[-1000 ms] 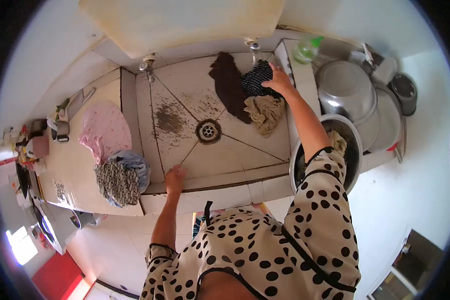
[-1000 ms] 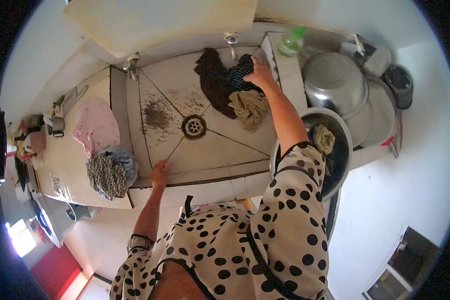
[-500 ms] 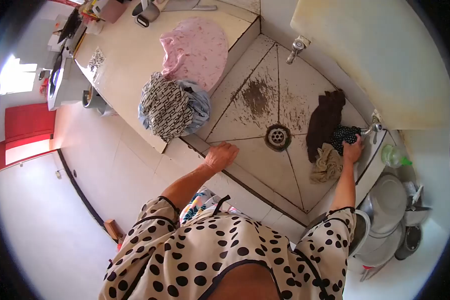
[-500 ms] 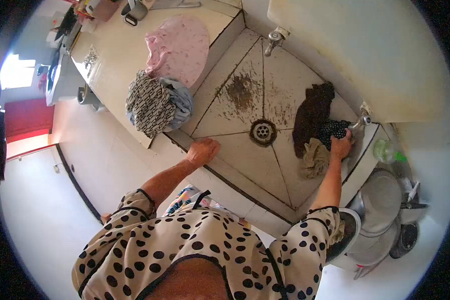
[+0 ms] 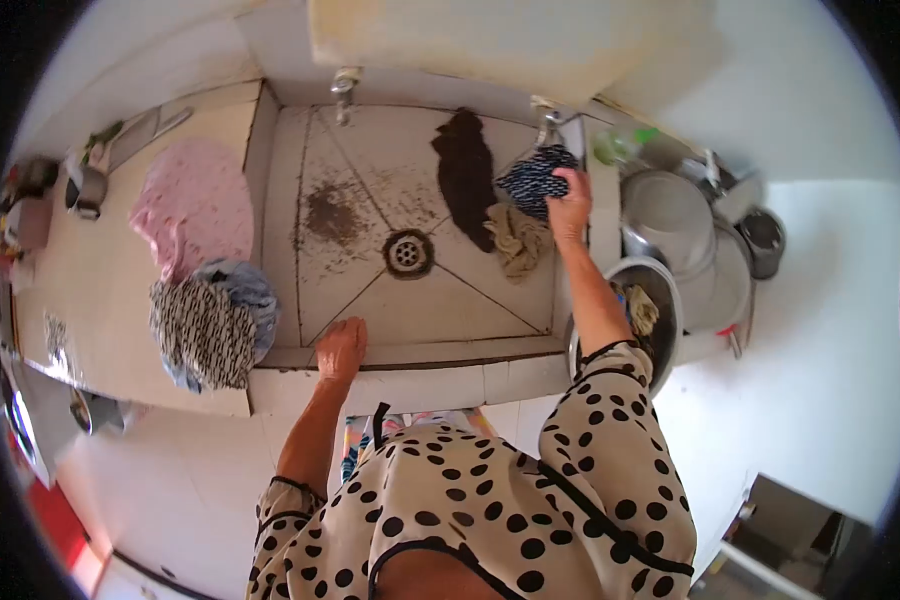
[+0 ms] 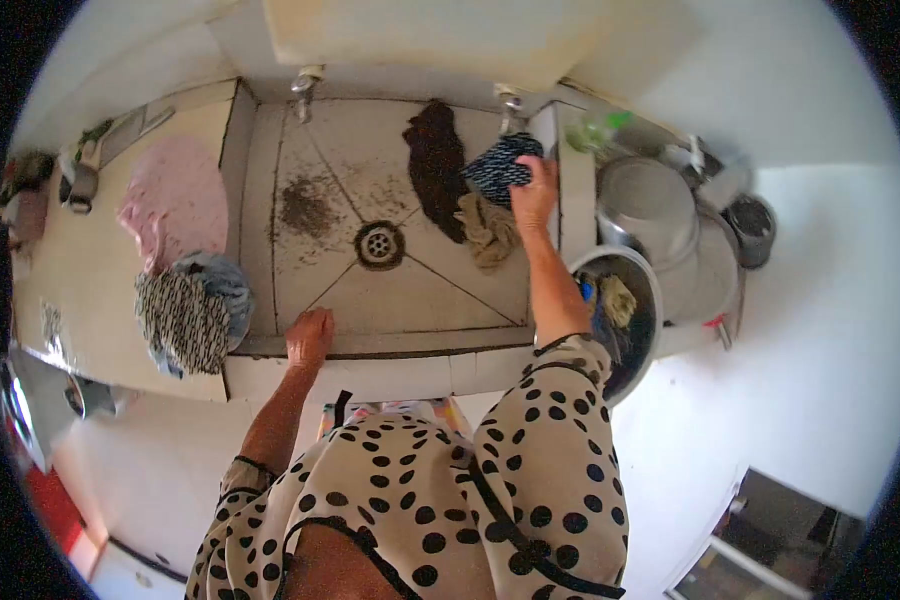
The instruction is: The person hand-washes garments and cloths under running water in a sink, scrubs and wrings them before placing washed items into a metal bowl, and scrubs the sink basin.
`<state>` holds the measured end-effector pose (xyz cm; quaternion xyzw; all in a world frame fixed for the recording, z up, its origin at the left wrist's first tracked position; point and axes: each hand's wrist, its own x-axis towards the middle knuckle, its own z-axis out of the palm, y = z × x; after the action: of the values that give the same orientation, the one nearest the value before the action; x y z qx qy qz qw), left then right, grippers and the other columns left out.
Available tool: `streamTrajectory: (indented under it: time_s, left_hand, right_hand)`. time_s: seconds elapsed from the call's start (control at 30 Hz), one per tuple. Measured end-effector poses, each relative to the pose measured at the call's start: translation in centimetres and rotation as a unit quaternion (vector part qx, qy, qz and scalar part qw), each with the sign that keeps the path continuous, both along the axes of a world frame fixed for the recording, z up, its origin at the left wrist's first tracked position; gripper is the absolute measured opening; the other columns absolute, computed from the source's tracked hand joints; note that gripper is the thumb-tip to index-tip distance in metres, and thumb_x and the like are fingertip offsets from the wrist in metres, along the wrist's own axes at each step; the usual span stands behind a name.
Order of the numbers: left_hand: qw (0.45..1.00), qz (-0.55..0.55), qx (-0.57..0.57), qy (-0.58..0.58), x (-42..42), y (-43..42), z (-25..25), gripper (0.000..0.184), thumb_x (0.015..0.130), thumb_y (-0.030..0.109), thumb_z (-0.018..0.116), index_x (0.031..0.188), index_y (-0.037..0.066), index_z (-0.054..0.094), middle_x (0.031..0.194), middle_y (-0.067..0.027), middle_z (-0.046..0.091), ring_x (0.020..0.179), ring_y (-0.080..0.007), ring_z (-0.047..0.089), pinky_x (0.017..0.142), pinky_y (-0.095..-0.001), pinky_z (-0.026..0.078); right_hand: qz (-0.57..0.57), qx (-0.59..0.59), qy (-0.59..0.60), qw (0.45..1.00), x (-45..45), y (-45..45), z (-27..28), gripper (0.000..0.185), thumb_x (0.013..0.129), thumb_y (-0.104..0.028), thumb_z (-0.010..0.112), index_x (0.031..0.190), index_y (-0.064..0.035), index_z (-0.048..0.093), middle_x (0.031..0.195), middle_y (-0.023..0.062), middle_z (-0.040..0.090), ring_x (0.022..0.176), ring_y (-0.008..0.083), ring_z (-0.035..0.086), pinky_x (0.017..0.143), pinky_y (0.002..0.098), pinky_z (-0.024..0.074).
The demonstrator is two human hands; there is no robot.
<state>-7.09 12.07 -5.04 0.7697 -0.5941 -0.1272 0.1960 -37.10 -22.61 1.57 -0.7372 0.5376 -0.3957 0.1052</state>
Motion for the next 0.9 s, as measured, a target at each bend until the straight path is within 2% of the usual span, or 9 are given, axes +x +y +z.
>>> streamTrajectory:
  time_s: [0.07,0.1,0.2,0.27,0.43,0.5,0.6,0.8,0.9]
  left_hand:
    - [1.000,-0.014,0.002,-0.018,0.0,0.0,-0.2,0.014,0.088,0.020,0.058,0.079,0.010,0.057,0.071,-0.0083,0.061,0.067,-0.0277,0.062,0.055,-0.0408,0.051]
    - [1.000,-0.020,0.002,-0.019,-0.1,-0.1,0.0,0.014,0.088,0.020,0.058,0.079,0.010,0.057,0.071,-0.0084,0.061,0.068,-0.0277,0.062,0.055,-0.0411,0.051]
    - [0.999,-0.032,0.009,-0.021,-0.2,0.1,0.2,0.015,0.089,0.022,0.057,0.079,0.010,0.057,0.070,-0.0084,0.061,0.068,-0.0276,0.062,0.055,-0.0420,0.051]
    - [0.999,-0.038,0.010,-0.016,-0.1,0.3,-0.1,0.015,0.089,0.023,0.057,0.080,0.010,0.057,0.070,-0.0085,0.061,0.069,-0.0277,0.062,0.055,-0.0425,0.051]
    - [0.999,-0.043,0.009,0.002,0.1,0.3,-0.3,0.015,0.088,0.023,0.057,0.079,0.011,0.057,0.069,-0.0081,0.061,0.068,-0.0284,0.062,0.054,-0.0429,0.051]
    - [0.999,-0.046,0.014,0.011,0.1,0.3,-0.6,0.013,0.087,0.022,0.057,0.081,0.010,0.058,0.070,-0.0090,0.061,0.067,-0.0292,0.062,0.055,-0.0428,0.051]
    - [0.999,-0.042,0.030,0.012,0.1,0.2,-0.6,0.010,0.086,0.020,0.058,0.084,0.010,0.060,0.073,-0.0107,0.062,0.066,-0.0307,0.062,0.058,-0.0430,0.050]
    - [0.999,-0.042,0.014,0.027,0.1,0.2,-0.5,0.010,0.085,0.020,0.060,0.083,0.010,0.059,0.072,-0.0107,0.061,0.065,-0.0308,0.061,0.058,-0.0436,0.050]
    - [0.999,-0.039,0.017,0.024,0.2,0.2,-0.7,0.011,0.085,0.020,0.060,0.083,0.009,0.058,0.071,-0.0110,0.061,0.065,-0.0314,0.061,0.058,-0.0437,0.050]
  right_hand:
    - [0.037,0.011,0.016,0.999,1.2,2.4,2.1,0.046,0.050,0.013,0.065,0.090,-0.0112,0.062,0.092,0.0081,0.055,0.092,0.0294,0.057,0.081,0.0351,0.0464]
    - [0.060,0.013,0.056,0.997,1.6,3.4,2.4,0.047,0.052,0.012,0.066,0.091,-0.0145,0.061,0.096,0.0077,0.055,0.090,0.0317,0.057,0.077,0.0396,0.0473]
    - [0.098,0.047,0.086,0.990,5.0,7.5,4.3,0.046,0.054,0.011,0.068,0.089,-0.0184,0.062,0.093,0.0051,0.053,0.086,0.0273,0.058,0.068,0.0371,0.0492]
    - [0.095,0.051,0.088,0.990,6.8,9.3,3.6,0.046,0.054,0.010,0.069,0.089,-0.0174,0.062,0.093,0.0029,0.054,0.085,0.0254,0.059,0.067,0.0361,0.0489]
    - [0.082,0.060,-0.119,0.988,10.2,11.1,3.3,0.046,0.054,0.011,0.071,0.094,-0.0108,0.061,0.094,0.0035,0.054,0.088,0.0223,0.058,0.071,0.0357,0.0473]
    - [0.052,0.086,-0.191,0.976,11.5,11.4,4.7,0.046,0.055,0.010,0.071,0.096,-0.0062,0.060,0.097,0.0057,0.055,0.091,0.0227,0.058,0.079,0.0334,0.0457]
    - [0.050,0.098,-0.291,0.950,14.2,12.4,9.8,0.041,0.056,0.011,0.071,0.093,-0.0024,0.061,0.095,0.0036,0.061,0.093,0.0166,0.057,0.087,0.0277,0.0424]
    - [0.169,0.035,-0.382,0.908,19.2,13.6,15.8,0.044,0.049,0.010,0.070,0.089,-0.0049,0.058,0.095,0.0055,0.056,0.094,0.0211,0.057,0.088,0.0318,0.0429]
    - [0.195,0.000,-0.407,0.893,21.2,13.2,15.4,0.045,0.048,0.011,0.068,0.088,-0.0053,0.058,0.096,0.0072,0.055,0.096,0.0226,0.056,0.087,0.0325,0.0430]
